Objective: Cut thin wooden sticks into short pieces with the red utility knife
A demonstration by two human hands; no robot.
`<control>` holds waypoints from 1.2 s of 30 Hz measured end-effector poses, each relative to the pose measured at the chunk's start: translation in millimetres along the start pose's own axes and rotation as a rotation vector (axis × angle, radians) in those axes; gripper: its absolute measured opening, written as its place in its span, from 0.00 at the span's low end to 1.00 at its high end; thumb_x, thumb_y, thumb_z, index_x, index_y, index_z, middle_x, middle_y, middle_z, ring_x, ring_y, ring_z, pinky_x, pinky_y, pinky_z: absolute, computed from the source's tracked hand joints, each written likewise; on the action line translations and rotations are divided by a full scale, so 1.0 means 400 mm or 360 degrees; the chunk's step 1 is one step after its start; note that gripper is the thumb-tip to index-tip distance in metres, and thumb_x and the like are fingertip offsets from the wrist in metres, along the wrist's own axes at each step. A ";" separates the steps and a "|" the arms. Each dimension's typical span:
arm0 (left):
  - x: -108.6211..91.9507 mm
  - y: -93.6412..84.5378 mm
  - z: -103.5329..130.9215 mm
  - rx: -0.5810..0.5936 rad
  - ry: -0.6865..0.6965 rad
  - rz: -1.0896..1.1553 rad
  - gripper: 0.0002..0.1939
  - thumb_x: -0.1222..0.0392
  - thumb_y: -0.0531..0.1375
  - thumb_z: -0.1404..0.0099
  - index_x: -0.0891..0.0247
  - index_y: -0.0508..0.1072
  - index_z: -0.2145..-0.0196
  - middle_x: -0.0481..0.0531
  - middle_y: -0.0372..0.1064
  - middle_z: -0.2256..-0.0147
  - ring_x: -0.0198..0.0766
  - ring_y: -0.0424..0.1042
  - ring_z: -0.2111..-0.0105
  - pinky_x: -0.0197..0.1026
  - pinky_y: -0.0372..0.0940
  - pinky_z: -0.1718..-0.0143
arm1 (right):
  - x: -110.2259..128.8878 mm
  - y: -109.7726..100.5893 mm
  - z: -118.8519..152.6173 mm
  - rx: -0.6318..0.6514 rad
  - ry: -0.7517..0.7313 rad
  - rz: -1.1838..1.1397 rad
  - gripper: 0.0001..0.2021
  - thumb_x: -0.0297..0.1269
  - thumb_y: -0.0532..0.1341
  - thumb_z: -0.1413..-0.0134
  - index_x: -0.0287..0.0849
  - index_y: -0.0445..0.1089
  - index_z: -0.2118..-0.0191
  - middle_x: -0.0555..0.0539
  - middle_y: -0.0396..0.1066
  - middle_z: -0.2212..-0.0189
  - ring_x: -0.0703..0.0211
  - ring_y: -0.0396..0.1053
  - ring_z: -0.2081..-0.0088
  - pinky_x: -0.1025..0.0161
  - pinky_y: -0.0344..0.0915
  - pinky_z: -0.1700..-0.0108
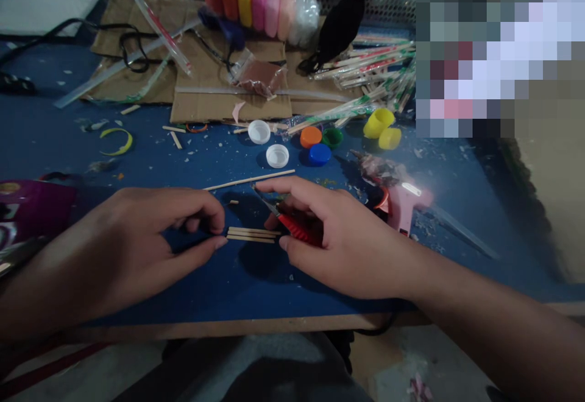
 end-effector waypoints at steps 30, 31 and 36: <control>-0.050 0.052 -0.003 -0.0032 0.0385 -0.0098 0.10 0.66 0.62 0.19 0.59 0.84 0.55 0.49 0.83 0.55 0.42 0.81 0.55 0.45 0.73 0.51 | 0.018 -0.034 -0.015 -0.0211 0.0058 -0.0047 0.20 0.38 0.64 0.24 0.47 0.74 0.32 0.48 0.85 0.57 0.56 0.81 0.65 0.59 0.79 0.64; -0.050 0.053 -0.003 -0.0029 0.0383 -0.0104 0.10 0.66 0.62 0.19 0.58 0.84 0.55 0.49 0.83 0.55 0.42 0.81 0.55 0.45 0.73 0.51 | 0.017 -0.035 -0.015 -0.0217 0.0069 -0.0050 0.21 0.36 0.64 0.25 0.47 0.73 0.32 0.48 0.85 0.58 0.56 0.81 0.66 0.60 0.78 0.64; -0.056 0.057 -0.002 0.0010 0.0397 -0.0147 0.12 0.65 0.60 0.18 0.58 0.84 0.55 0.49 0.84 0.55 0.42 0.81 0.56 0.46 0.72 0.55 | 0.017 -0.040 -0.013 -0.0254 0.0031 0.0118 0.26 0.37 0.67 0.30 0.47 0.72 0.30 0.47 0.84 0.56 0.57 0.79 0.69 0.59 0.75 0.69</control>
Point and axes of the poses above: each hand's wrist, its own z-axis away from the middle knuckle, its own y-axis out of the palm, x = y × z, the point moved 9 cm from there along -z, towards the middle knuckle
